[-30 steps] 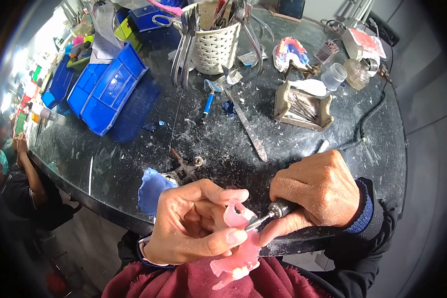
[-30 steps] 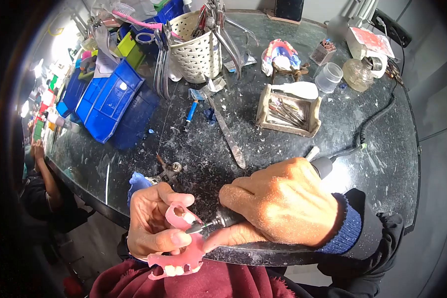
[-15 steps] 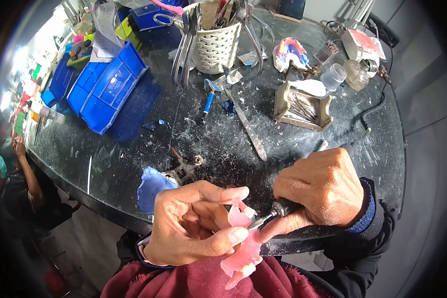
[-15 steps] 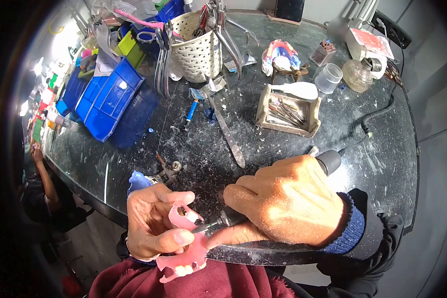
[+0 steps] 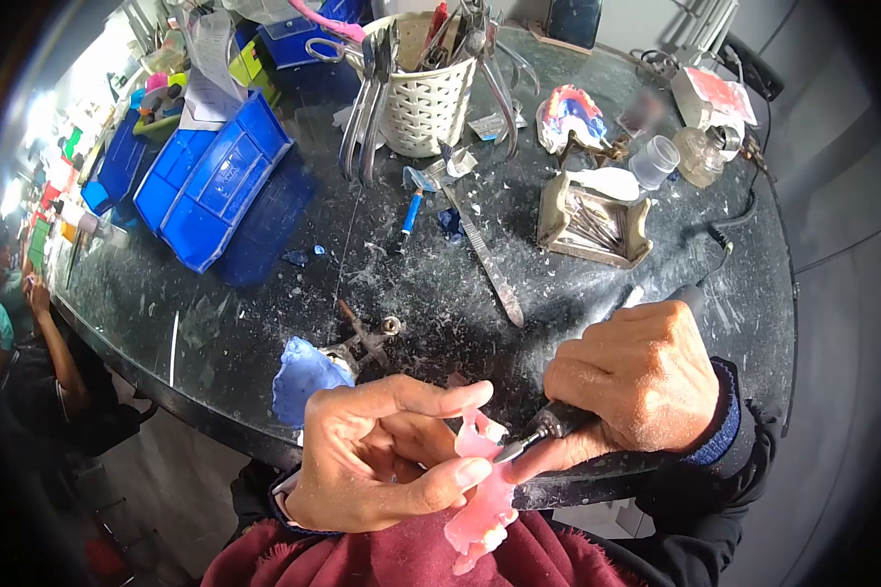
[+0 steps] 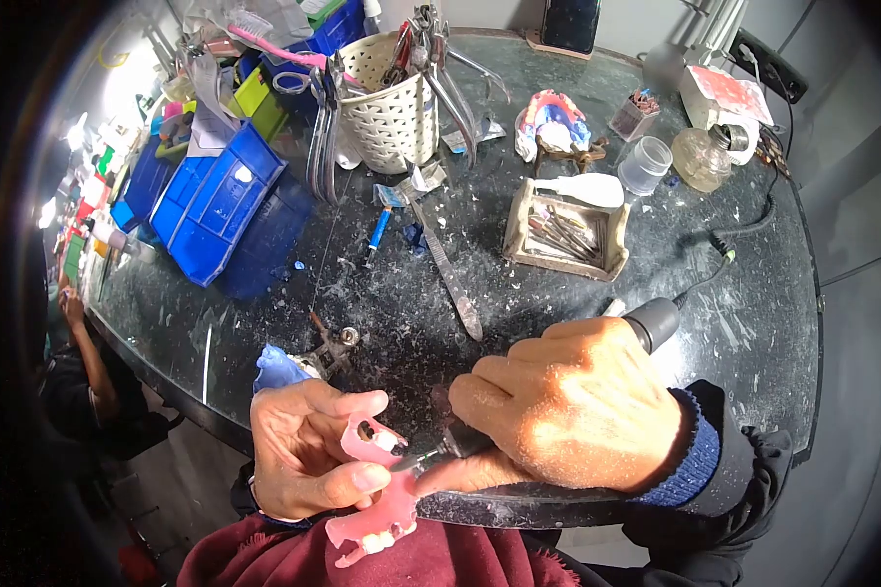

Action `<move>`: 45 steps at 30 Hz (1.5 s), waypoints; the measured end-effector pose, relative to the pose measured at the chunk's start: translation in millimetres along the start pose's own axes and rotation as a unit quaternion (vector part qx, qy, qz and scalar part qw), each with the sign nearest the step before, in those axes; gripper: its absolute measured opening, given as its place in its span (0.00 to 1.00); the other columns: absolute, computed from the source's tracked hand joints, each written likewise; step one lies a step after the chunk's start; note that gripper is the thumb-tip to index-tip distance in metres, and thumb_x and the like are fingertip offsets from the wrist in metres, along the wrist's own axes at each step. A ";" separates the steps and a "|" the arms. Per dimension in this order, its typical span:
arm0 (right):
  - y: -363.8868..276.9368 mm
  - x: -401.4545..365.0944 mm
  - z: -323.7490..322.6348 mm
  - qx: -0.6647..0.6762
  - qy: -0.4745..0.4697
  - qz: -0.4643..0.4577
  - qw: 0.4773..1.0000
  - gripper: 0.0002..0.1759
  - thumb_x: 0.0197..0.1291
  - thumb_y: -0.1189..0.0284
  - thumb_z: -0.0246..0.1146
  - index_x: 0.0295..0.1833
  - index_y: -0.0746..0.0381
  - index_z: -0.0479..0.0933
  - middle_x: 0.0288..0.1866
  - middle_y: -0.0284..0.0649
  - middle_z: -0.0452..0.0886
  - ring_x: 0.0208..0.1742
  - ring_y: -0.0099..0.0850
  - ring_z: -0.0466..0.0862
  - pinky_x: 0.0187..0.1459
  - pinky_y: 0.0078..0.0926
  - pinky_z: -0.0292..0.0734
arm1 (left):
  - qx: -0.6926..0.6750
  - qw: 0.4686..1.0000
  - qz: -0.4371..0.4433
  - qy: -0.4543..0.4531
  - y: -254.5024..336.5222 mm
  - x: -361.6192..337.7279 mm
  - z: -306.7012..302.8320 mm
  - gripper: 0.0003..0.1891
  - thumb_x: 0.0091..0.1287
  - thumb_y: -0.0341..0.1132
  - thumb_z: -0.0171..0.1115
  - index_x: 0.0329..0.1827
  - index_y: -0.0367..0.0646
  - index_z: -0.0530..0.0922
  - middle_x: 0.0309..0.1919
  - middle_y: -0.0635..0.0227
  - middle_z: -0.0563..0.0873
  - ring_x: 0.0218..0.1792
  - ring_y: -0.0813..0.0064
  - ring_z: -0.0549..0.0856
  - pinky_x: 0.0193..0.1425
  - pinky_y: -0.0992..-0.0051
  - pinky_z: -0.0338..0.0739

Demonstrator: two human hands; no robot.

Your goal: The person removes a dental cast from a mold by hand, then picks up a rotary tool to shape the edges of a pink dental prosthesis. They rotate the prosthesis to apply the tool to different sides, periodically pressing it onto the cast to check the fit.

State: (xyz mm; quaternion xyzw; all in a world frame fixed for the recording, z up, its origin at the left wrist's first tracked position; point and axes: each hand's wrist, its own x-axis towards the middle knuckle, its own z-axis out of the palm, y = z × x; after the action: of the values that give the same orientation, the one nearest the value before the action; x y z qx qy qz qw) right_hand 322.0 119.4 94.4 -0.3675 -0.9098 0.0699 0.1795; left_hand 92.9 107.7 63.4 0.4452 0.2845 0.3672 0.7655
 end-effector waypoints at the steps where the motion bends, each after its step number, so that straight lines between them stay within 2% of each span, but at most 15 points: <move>1: -0.4 -0.5 0.7 0.003 0.004 0.004 1.000 0.26 0.44 0.44 0.65 0.24 0.58 0.73 0.15 0.30 0.67 0.15 0.27 0.74 0.17 0.24 0.66 | 0.006 1.000 0.001 -0.001 0.2 -0.3 -0.5 0.21 0.58 0.20 0.64 0.56 0.28 0.72 0.32 0.53 0.86 0.32 0.77 0.86 0.36 0.81 0.81; 5: 2.0 -2.7 -0.9 0.029 0.011 0.007 0.999 0.25 0.46 0.46 0.66 0.24 0.58 0.73 0.13 0.31 0.67 0.14 0.28 0.74 0.16 0.25 0.65 | 0.007 0.999 0.048 -0.003 -3.6 0.6 -0.2 0.19 0.57 0.19 0.65 0.52 0.29 0.72 0.32 0.52 0.85 0.33 0.75 0.86 0.37 0.79 0.83; 8: 6.3 -3.4 -9.8 0.138 0.024 0.055 0.989 0.23 0.45 0.48 0.69 0.25 0.57 0.75 0.12 0.31 0.69 0.13 0.30 0.75 0.15 0.26 0.65 | 0.033 0.982 0.171 0.077 -10.4 2.0 6.6 0.17 0.55 0.17 0.65 0.47 0.30 0.71 0.32 0.50 0.84 0.35 0.72 0.87 0.39 0.76 0.84; 12: -4.6 0.8 -18.4 0.276 0.012 0.093 0.956 0.23 0.44 0.56 0.74 0.42 0.59 0.81 0.25 0.39 0.83 0.23 0.34 0.84 0.23 0.24 0.75 | 0.140 0.948 0.275 0.082 -14.6 4.0 3.6 0.16 0.53 0.15 0.65 0.42 0.30 0.69 0.34 0.48 0.83 0.39 0.65 0.87 0.41 0.73 0.85; 13: -5.8 1.2 -19.3 0.303 -0.010 0.085 0.949 0.25 0.45 0.60 0.74 0.48 0.60 0.81 0.29 0.43 0.84 0.26 0.36 0.85 0.26 0.24 0.78 | 0.094 0.954 0.272 0.084 -21.7 2.5 3.0 0.17 0.52 0.15 0.66 0.41 0.31 0.69 0.34 0.46 0.83 0.40 0.64 0.86 0.42 0.73 0.85; 16: -12.2 -2.2 -8.9 0.348 0.009 0.097 0.933 0.23 0.48 0.66 0.71 0.50 0.61 0.80 0.32 0.44 0.85 0.28 0.36 0.85 0.29 0.25 0.79 | 0.079 0.949 0.302 0.043 -29.6 3.8 -3.5 0.17 0.51 0.15 0.67 0.42 0.31 0.69 0.37 0.42 0.83 0.42 0.63 0.86 0.44 0.71 0.84; 22: -10.4 -5.2 -4.8 0.326 0.059 0.085 0.940 0.20 0.47 0.71 0.69 0.49 0.61 0.80 0.34 0.42 0.85 0.30 0.37 0.86 0.33 0.26 0.80 | 0.126 0.947 0.289 0.051 -16.0 8.5 10.1 0.19 0.49 0.15 0.68 0.43 0.30 0.70 0.40 0.39 0.82 0.45 0.59 0.84 0.46 0.68 0.84; 23: -10.9 -5.4 -5.6 0.317 0.062 0.086 0.943 0.19 0.47 0.72 0.69 0.48 0.60 0.80 0.34 0.41 0.85 0.29 0.36 0.85 0.32 0.25 0.79 | 0.173 0.945 0.274 0.036 -12.5 8.2 8.0 0.19 0.51 0.20 0.67 0.44 0.32 0.69 0.38 0.37 0.82 0.39 0.62 0.86 0.44 0.68 0.82; 27: -13.5 -6.2 -6.1 0.288 0.090 0.077 0.950 0.19 0.44 0.74 0.68 0.47 0.57 0.81 0.31 0.36 0.85 0.27 0.31 0.84 0.28 0.23 0.76 | 0.188 0.935 0.296 0.047 -8.6 7.1 6.2 0.07 0.56 0.24 0.65 0.32 0.31 0.75 0.39 0.37 0.82 0.41 0.57 0.86 0.47 0.62 0.83; 30: -12.9 -5.6 -3.3 0.267 0.123 0.044 0.955 0.19 0.43 0.72 0.69 0.45 0.56 0.82 0.29 0.33 0.84 0.24 0.29 0.83 0.24 0.22 0.73 | 0.202 0.927 0.313 0.047 -9.1 8.5 6.5 0.07 0.57 0.25 0.66 0.31 0.33 0.75 0.39 0.38 0.82 0.43 0.54 0.85 0.48 0.59 0.82; 35: -8.0 -6.4 -7.3 0.229 0.127 -0.034 0.965 0.16 0.45 0.69 0.70 0.43 0.57 0.83 0.27 0.32 0.83 0.22 0.28 0.82 0.23 0.22 0.71 | 0.236 0.882 0.409 0.011 -11.0 13.4 2.7 0.09 0.50 0.18 0.70 0.33 0.33 0.79 0.43 0.42 0.82 0.52 0.50 0.80 0.49 0.62 0.83; 38: -11.0 -4.6 -9.9 0.275 0.140 -0.025 0.951 0.14 0.47 0.69 0.70 0.41 0.59 0.83 0.26 0.33 0.83 0.19 0.28 0.80 0.24 0.21 0.72 | 0.262 0.843 0.470 0.011 -11.7 11.4 1.9 0.12 0.46 0.18 0.73 0.33 0.37 0.80 0.43 0.49 0.83 0.53 0.49 0.79 0.53 0.62 0.81; 39: -15.5 1.3 -5.2 0.301 0.196 -0.010 0.933 0.10 0.39 0.79 0.74 0.31 0.63 0.83 0.16 0.32 0.79 0.14 0.24 0.77 0.18 0.18 0.68 | 0.268 0.827 0.494 0.010 -13.0 11.2 -0.3 0.12 0.45 0.18 0.73 0.32 0.38 0.80 0.43 0.51 0.84 0.54 0.49 0.78 0.53 0.62 0.81; 43: -23.2 3.9 -17.6 0.314 0.161 0.070 0.933 0.14 0.37 0.80 0.75 0.34 0.65 0.82 0.18 0.35 0.81 0.14 0.23 0.77 0.19 0.17 0.69 | 0.299 0.780 0.550 -0.009 -16.4 10.4 -7.0 0.13 0.43 0.18 0.74 0.32 0.39 0.82 0.46 0.54 0.83 0.56 0.49 0.76 0.58 0.62 0.77; 45: -22.5 2.5 -16.7 0.315 0.155 0.062 0.934 0.16 0.36 0.81 0.76 0.35 0.66 0.82 0.19 0.37 0.82 0.14 0.23 0.77 0.20 0.17 0.69 | 0.281 0.793 0.540 -0.011 -16.4 8.8 -3.4 0.14 0.43 0.17 0.73 0.34 0.39 0.82 0.47 0.53 0.82 0.58 0.49 0.74 0.60 0.62 0.75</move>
State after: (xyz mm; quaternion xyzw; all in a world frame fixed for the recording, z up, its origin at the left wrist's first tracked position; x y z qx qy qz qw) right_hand 312.2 104.9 116.4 -0.3537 -0.7776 0.3063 0.4199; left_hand 100.4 111.0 46.3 0.7259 0.0799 0.6201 0.2867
